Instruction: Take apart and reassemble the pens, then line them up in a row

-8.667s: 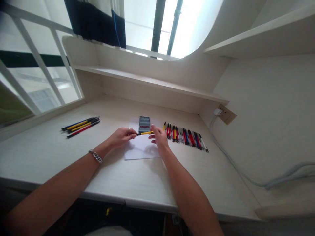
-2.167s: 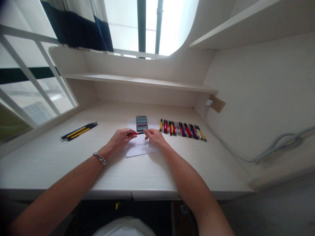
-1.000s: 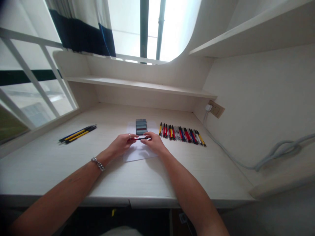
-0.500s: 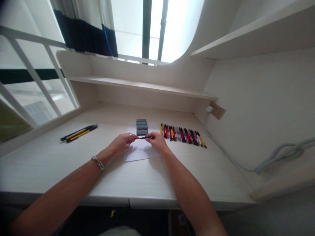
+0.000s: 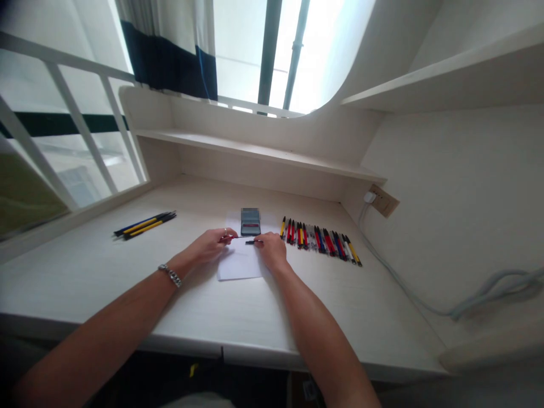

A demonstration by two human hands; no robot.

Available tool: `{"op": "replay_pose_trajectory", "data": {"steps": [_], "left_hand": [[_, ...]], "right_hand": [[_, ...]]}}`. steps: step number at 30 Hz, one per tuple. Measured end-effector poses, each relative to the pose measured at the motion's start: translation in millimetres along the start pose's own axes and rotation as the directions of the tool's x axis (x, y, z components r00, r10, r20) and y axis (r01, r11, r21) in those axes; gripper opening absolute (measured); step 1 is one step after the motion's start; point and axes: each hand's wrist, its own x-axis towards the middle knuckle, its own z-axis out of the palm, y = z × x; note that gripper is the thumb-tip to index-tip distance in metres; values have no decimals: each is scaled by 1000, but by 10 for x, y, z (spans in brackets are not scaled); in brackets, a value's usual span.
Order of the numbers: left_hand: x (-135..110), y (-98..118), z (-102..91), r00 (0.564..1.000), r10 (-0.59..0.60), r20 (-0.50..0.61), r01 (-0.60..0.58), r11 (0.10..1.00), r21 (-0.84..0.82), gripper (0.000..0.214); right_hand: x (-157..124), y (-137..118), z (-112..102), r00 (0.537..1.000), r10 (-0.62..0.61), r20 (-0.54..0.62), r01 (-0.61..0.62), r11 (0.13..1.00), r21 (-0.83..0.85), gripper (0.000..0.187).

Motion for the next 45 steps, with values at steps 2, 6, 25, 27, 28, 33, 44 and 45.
{"op": "replay_pose_trajectory", "data": {"steps": [2,6,25,27,28,33,44,45], "left_hand": [[-15,58,-2,1000,11,12,-12,1000,16,33],[-38,115,-12,1000,8,26,-10,997,80,36],[-16,-30,-20,997,-78,-20,80,992,93,30],[-17,-22,-5,997,-76,-11,76,992,97,29],[-19,-15,0,997,-73,-8,74,992,98,29],[-33,44,6,999,-41,-2,41,993,108,30],[-21,60,82,998,65,24,-67,993,99,34],[-20,50,69,999,50,21,-51,994,101,34]], "right_hand": [[-10,-17,-7,1000,9,7,-9,998,-65,19],[-33,-41,-74,999,-31,-34,33,997,66,24],[-52,56,-91,998,-15,59,15,1000,3,16],[-60,21,-60,998,1,59,1,999,-36,18],[-60,0,-55,999,13,53,-10,999,-53,18],[-55,-79,-120,999,-6,-47,5,1000,-16,18],[-79,-172,-158,985,-170,4,169,982,88,19],[-66,-138,-176,987,-158,-7,158,984,83,19]]}}
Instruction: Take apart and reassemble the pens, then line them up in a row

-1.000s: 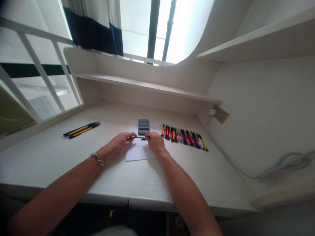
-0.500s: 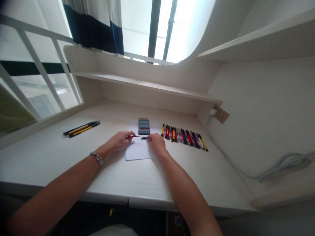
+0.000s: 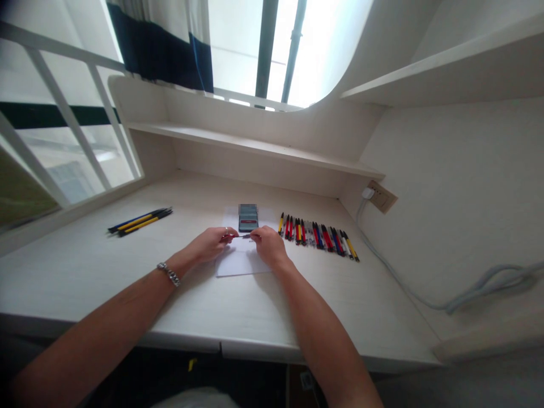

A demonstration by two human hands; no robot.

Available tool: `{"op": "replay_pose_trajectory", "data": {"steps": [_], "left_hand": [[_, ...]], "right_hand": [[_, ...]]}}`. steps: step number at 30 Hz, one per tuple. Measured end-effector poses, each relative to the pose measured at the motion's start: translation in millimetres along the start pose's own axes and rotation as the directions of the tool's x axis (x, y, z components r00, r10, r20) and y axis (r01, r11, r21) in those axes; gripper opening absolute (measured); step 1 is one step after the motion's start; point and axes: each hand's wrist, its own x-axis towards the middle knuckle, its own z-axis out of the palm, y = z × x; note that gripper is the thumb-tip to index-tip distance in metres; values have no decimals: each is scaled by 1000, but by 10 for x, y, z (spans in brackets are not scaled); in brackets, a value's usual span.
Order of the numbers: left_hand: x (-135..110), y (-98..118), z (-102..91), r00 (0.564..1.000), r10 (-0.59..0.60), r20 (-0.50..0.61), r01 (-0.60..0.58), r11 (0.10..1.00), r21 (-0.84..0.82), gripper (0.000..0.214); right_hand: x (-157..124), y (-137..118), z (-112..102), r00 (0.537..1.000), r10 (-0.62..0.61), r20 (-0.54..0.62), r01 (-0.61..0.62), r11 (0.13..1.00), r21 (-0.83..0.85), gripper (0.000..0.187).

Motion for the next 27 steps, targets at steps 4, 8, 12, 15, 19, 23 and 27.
{"op": "replay_pose_trajectory", "data": {"steps": [4,8,12,15,19,23,27], "left_hand": [[2,-61,-86,996,-77,-37,77,997,4,31],[7,-82,-148,989,-112,-97,112,994,1,33],[14,-49,-138,991,-97,-93,98,995,12,29],[16,-39,-112,997,-39,-74,41,999,35,25],[0,-3,-93,992,65,-111,-56,995,80,24],[-30,150,-89,964,219,-151,-167,940,297,26],[-39,299,-72,924,366,-110,-317,895,313,28]], "right_hand": [[11,186,-92,997,63,-32,-64,998,-20,16],[-22,293,-101,991,129,36,-127,990,-60,16],[-59,256,-39,985,143,96,-126,978,-168,19],[-58,197,-12,982,175,76,-152,960,-237,19],[-25,97,-5,990,141,-23,-143,980,-142,18],[-24,-68,41,966,249,69,-257,902,347,22],[-83,-228,103,873,337,353,-482,488,727,28]]}}
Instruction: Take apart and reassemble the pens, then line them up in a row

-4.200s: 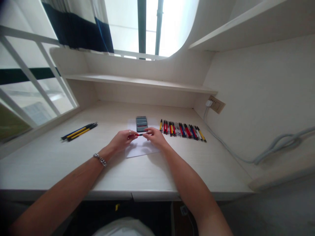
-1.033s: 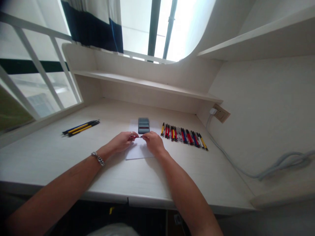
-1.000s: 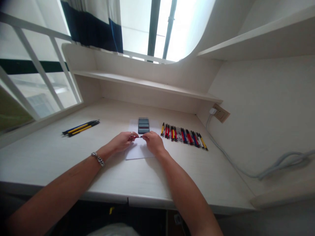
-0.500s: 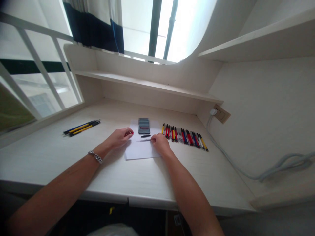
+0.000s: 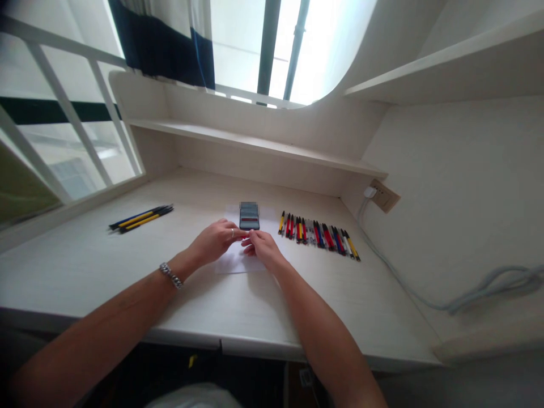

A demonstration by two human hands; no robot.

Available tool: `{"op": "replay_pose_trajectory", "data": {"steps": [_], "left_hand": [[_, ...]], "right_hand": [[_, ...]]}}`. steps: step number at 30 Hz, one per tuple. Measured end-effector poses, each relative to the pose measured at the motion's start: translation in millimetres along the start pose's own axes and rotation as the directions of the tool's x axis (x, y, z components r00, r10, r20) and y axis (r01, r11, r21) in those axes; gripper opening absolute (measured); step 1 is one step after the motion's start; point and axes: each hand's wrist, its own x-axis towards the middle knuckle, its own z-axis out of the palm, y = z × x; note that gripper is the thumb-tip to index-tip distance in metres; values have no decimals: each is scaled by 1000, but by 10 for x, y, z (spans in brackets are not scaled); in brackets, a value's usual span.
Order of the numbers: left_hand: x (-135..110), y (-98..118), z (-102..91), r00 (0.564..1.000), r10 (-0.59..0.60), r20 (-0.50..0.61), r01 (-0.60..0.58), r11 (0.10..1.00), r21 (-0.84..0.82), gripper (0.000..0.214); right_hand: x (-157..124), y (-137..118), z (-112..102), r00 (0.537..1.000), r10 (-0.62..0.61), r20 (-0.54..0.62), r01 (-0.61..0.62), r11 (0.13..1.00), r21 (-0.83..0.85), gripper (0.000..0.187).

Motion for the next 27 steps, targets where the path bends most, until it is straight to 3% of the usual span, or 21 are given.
{"op": "replay_pose_trajectory", "data": {"steps": [2,5,9,12,16,19,24,27], "left_hand": [[9,19,10,999,32,-13,-32,999,-35,24],[2,-11,44,999,30,-11,-31,997,-76,18],[-23,-86,96,1000,-24,8,25,992,-120,17],[-37,-135,109,993,-116,32,119,983,-139,18],[-45,-182,95,958,-271,91,284,942,-180,22],[-48,-194,104,931,-339,134,362,903,-233,24],[-44,-190,147,910,-367,192,405,886,-226,26],[-37,-179,163,909,-359,213,400,896,-193,29]], "right_hand": [[-30,-3,37,995,65,71,-75,986,149,27],[-45,-13,33,987,98,128,-126,965,230,23],[-22,-21,-32,986,89,139,-117,971,210,12],[18,-25,-102,993,99,66,-107,984,144,10],[64,-22,-231,999,8,-49,-8,1000,-7,16],[64,-3,-328,990,-94,-102,68,969,-236,17],[42,26,-372,969,-221,-107,120,806,-579,8],[54,32,-334,947,-322,-4,215,641,-736,9]]}}
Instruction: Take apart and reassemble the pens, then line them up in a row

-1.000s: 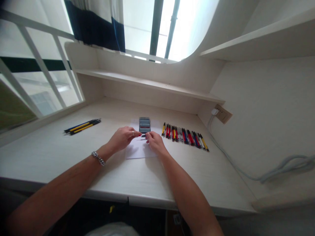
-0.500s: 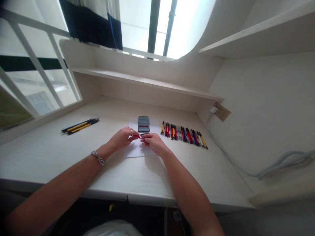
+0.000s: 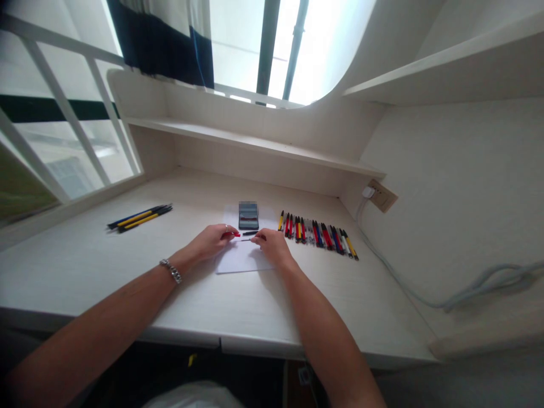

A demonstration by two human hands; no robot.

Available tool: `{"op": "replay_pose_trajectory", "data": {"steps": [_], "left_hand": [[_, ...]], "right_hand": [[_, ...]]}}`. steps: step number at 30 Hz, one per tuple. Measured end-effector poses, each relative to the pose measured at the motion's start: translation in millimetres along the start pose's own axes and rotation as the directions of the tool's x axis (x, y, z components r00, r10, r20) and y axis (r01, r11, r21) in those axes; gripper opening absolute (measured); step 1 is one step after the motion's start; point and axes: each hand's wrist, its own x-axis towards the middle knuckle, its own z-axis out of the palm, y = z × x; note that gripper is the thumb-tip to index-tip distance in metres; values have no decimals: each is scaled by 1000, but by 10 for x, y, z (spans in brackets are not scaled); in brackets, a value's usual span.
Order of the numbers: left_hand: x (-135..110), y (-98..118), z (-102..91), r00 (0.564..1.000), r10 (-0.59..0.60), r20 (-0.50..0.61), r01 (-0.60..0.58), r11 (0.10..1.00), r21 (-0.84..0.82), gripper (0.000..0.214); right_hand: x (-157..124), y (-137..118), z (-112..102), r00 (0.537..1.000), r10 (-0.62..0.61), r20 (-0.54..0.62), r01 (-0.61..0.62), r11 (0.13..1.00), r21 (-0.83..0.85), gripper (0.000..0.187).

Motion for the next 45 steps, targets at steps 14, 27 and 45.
{"op": "replay_pose_trajectory", "data": {"steps": [14,27,45], "left_hand": [[17,43,149,995,-90,-33,95,974,204,23],[-14,99,69,997,38,-62,-26,983,180,29],[-46,80,3,992,119,-26,-121,990,-75,28]], "right_hand": [[22,-33,128,996,-94,9,94,974,-204,8],[91,-85,73,985,-130,-111,130,991,-13,21],[-23,14,-191,997,-58,48,59,998,-9,15]]}}
